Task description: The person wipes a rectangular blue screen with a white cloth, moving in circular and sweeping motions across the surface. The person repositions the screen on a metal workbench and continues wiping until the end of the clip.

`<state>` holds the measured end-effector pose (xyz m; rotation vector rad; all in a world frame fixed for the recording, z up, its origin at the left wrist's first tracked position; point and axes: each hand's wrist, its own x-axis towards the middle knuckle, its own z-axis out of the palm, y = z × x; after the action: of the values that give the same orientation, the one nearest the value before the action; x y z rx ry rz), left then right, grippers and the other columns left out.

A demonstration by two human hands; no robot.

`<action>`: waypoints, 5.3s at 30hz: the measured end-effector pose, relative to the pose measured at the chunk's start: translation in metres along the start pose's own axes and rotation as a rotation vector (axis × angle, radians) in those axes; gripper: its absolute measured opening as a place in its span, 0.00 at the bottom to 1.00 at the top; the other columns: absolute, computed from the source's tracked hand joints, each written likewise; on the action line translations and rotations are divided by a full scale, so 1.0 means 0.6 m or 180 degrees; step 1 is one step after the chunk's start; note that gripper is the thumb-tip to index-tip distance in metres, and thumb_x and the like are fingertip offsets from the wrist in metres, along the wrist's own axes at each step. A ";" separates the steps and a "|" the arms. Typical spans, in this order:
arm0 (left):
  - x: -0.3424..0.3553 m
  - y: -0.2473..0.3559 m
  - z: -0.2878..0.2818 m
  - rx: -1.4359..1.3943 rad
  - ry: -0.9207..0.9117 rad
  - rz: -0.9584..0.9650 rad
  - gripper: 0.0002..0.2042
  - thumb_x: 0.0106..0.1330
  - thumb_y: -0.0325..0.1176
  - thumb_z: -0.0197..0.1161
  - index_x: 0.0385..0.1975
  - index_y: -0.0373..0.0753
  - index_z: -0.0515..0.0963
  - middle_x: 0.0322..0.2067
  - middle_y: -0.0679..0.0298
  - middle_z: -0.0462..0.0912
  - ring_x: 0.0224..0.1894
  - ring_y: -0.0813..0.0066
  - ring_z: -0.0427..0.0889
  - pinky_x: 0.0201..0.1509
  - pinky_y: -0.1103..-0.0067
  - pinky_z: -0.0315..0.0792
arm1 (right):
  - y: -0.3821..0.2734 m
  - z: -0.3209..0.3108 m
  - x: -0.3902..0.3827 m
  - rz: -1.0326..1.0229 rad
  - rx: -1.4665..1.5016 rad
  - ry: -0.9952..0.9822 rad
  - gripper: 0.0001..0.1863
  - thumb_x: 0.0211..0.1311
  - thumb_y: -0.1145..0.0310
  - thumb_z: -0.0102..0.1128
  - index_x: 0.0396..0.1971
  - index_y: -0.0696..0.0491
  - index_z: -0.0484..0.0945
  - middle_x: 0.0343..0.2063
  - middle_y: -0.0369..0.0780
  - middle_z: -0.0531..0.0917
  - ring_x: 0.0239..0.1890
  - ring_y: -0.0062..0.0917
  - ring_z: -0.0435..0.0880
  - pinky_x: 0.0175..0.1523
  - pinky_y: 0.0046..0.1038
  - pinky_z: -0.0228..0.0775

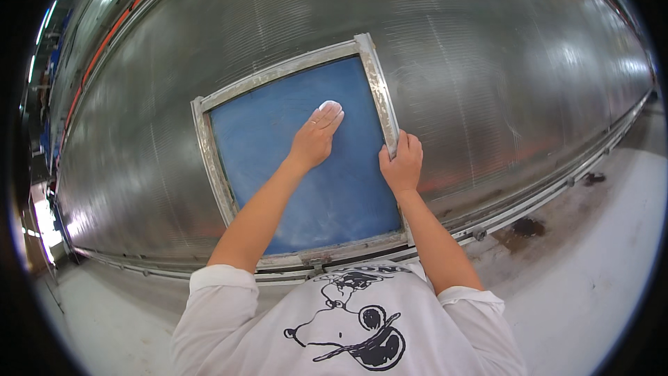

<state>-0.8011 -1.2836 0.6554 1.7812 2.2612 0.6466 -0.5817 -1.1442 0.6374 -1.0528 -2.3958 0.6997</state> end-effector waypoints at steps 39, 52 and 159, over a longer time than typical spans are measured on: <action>-0.342 0.259 -0.021 -0.3841 0.1135 -0.3621 0.23 0.76 0.24 0.51 0.71 0.35 0.69 0.65 0.56 0.77 0.64 0.60 0.79 0.67 0.68 0.75 | 0.024 0.008 0.009 -0.0164 0.0282 -0.0124 0.27 0.56 0.58 0.70 0.51 0.59 0.76 0.45 0.47 0.76 0.53 0.43 0.74 0.58 0.43 0.67; -0.577 0.359 -0.046 -0.6607 0.3836 -0.2360 0.25 0.72 0.28 0.60 0.70 0.36 0.68 0.62 0.58 0.79 0.62 0.64 0.80 0.68 0.67 0.73 | -0.023 -0.100 0.031 -0.1038 0.0093 0.0421 0.25 0.60 0.67 0.70 0.54 0.64 0.77 0.45 0.52 0.79 0.51 0.50 0.77 0.57 0.45 0.69; -0.235 0.317 0.078 -0.0781 -0.0758 0.0499 0.31 0.57 0.14 0.54 0.65 0.36 0.74 0.67 0.47 0.73 0.74 0.49 0.66 0.77 0.61 0.62 | 0.031 -0.026 -0.006 -0.0156 0.0406 0.0051 0.24 0.62 0.54 0.67 0.48 0.59 0.75 0.42 0.49 0.75 0.48 0.47 0.75 0.54 0.47 0.68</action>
<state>-0.5792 -1.3736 0.6825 1.8169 1.8189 0.6668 -0.5608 -1.1318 0.6377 -0.9411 -2.3216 0.8119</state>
